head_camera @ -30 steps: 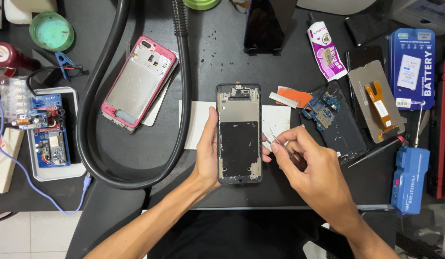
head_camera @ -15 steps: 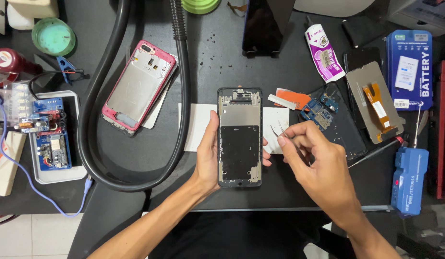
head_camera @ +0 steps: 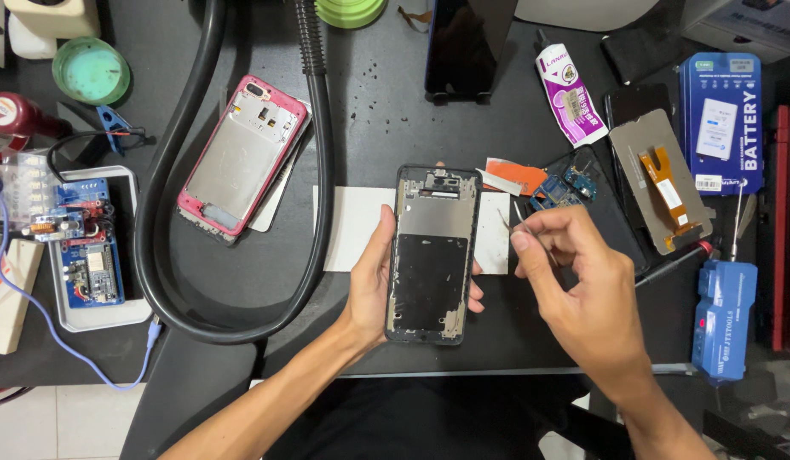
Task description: The person uses a white stylus and a blue electric screwdriver to scrape adhesive residue from the inside of a smartphone chassis. They then use tweezers to remove small debris and place the chassis on a white tile. Finally, they pick up a blue smartphone and position a heat gun over it.
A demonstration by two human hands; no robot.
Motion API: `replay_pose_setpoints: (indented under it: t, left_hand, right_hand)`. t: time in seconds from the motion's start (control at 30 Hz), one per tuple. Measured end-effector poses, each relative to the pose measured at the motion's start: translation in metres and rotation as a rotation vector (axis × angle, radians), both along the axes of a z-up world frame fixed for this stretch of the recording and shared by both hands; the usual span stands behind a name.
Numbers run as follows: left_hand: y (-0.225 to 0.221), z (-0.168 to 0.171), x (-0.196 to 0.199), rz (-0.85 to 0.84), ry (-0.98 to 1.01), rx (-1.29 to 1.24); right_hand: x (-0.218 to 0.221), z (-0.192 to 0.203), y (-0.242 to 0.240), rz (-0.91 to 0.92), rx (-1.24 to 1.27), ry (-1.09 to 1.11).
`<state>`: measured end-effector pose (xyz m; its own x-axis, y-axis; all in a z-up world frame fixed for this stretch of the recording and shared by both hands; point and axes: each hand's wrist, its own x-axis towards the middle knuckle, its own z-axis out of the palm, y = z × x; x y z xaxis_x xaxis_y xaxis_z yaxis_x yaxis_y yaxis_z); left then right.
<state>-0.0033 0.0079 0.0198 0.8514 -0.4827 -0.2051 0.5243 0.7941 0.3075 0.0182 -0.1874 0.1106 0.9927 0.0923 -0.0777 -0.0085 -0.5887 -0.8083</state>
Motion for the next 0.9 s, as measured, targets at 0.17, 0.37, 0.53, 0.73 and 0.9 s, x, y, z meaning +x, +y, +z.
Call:
replay_pose_setpoints:
  t: [0.17,0.37,0.53,0.73,0.9]
  left_hand:
    - [0.000,0.000,-0.002,-0.030,-0.023,0.056]
    - [-0.001,-0.003,-0.005,-0.062,-0.041,0.087]
    - [-0.006,-0.008,-0.011,-0.157,-0.059,0.181]
    - [-0.009,-0.009,-0.007,-0.166,-0.049,0.306]
    - [-0.007,0.007,-0.002,-0.088,-0.079,0.474]
  right_hand:
    - [0.001,-0.001,-0.003,-0.033,0.028,0.012]
    - [0.005,-0.005,-0.003,-0.047,0.096,-0.014]
    - [0.016,-0.019,-0.009,-0.072,0.240,0.082]
    - [0.026,-0.039,-0.022,-0.053,0.230,0.024]
    - [0.049,-0.042,-0.033,-0.026,0.115,-0.115]
